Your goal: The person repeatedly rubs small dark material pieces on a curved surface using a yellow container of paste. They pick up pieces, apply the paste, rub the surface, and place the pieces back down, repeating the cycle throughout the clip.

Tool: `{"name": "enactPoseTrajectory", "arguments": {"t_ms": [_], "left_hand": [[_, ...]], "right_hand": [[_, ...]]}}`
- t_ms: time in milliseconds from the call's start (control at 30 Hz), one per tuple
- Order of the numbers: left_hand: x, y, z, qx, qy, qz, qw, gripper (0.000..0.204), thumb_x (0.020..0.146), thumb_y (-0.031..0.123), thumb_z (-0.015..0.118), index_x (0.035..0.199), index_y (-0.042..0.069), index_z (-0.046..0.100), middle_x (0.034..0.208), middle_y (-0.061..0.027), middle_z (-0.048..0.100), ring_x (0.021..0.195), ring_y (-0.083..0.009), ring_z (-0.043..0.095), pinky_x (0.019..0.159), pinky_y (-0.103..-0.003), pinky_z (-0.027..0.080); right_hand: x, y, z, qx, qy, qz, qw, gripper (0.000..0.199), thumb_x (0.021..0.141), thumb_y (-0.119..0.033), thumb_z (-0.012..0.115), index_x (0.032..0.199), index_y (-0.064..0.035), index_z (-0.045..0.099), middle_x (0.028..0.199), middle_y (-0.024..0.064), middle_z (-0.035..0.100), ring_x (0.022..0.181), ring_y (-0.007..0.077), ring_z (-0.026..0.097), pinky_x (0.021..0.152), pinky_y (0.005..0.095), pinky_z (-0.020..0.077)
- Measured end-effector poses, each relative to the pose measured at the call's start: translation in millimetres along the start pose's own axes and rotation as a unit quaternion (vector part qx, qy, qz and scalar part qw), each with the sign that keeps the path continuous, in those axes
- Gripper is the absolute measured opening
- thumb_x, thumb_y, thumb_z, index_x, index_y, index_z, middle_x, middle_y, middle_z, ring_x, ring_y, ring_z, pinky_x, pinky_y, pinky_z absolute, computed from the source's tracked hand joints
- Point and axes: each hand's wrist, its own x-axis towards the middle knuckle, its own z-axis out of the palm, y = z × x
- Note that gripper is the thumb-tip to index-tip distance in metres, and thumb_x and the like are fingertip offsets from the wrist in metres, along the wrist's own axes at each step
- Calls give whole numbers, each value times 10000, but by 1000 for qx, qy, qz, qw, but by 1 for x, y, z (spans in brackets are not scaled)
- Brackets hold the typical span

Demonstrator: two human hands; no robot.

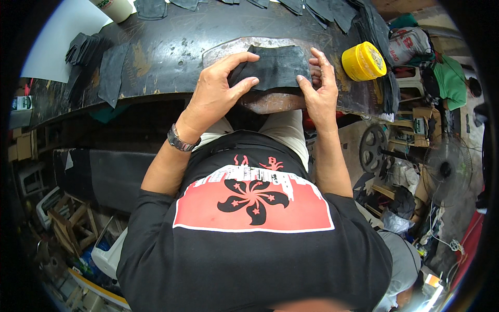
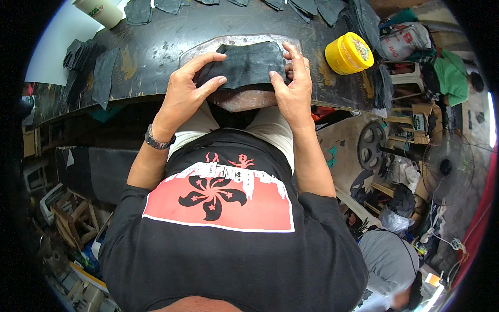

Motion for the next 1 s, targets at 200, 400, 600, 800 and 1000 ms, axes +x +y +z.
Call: {"name": "enactPoseTrajectory", "arguments": {"t_ms": [200, 400, 600, 800, 1000], "left_hand": [[6, 13, -4, -81, -13, -18, 996, 545, 885, 4, 730, 1403, 80, 579, 1207, -36, 659, 969, -87, 611, 885, -240, 523], [10, 22, 2, -156, -16, 121, 980, 624, 841, -66, 723, 1422, 84, 551, 1227, -49, 647, 1006, -116, 623, 933, -272, 538], [31, 32, -4, -178, 14, 281, 943, 575, 849, -93, 685, 1391, 60, 567, 1340, -80, 638, 1212, -189, 622, 1066, -324, 487], [25, 26, -3, -116, 51, 162, 978, 512, 858, -28, 652, 1361, 37, 586, 1315, -103, 655, 1278, -231, 595, 1107, -345, 436], [0, 0, 4, 2, 31, 28, 999, 538, 873, 32, 724, 1390, 98, 591, 1370, -109, 614, 1273, -244, 576, 1085, -365, 446]], "right_hand": [[4, -1, 0, 41, 8, 15, 999, 719, 822, -26, 754, 1484, -132, 495, 1258, 100, 556, 1109, 194, 576, 979, 344, 485], [7, -9, -3, 155, -12, 28, 987, 887, 837, -10, 737, 1592, -143, 291, 1366, 188, 522, 1284, 284, 550, 1089, 402, 451], [22, -35, -19, 490, -59, 96, 865, 955, 813, 57, 649, 1618, -118, 167, 1425, 238, 459, 1281, 281, 571, 1024, 378, 532], [24, -39, -23, 495, -37, 111, 861, 961, 789, 111, 626, 1613, -131, 195, 1428, 236, 398, 1206, 250, 606, 989, 357, 560], [11, -16, 3, 170, -12, 24, 985, 878, 801, 130, 615, 1583, -127, 310, 1339, 171, 461, 1166, 219, 593, 1016, 298, 483]]}}
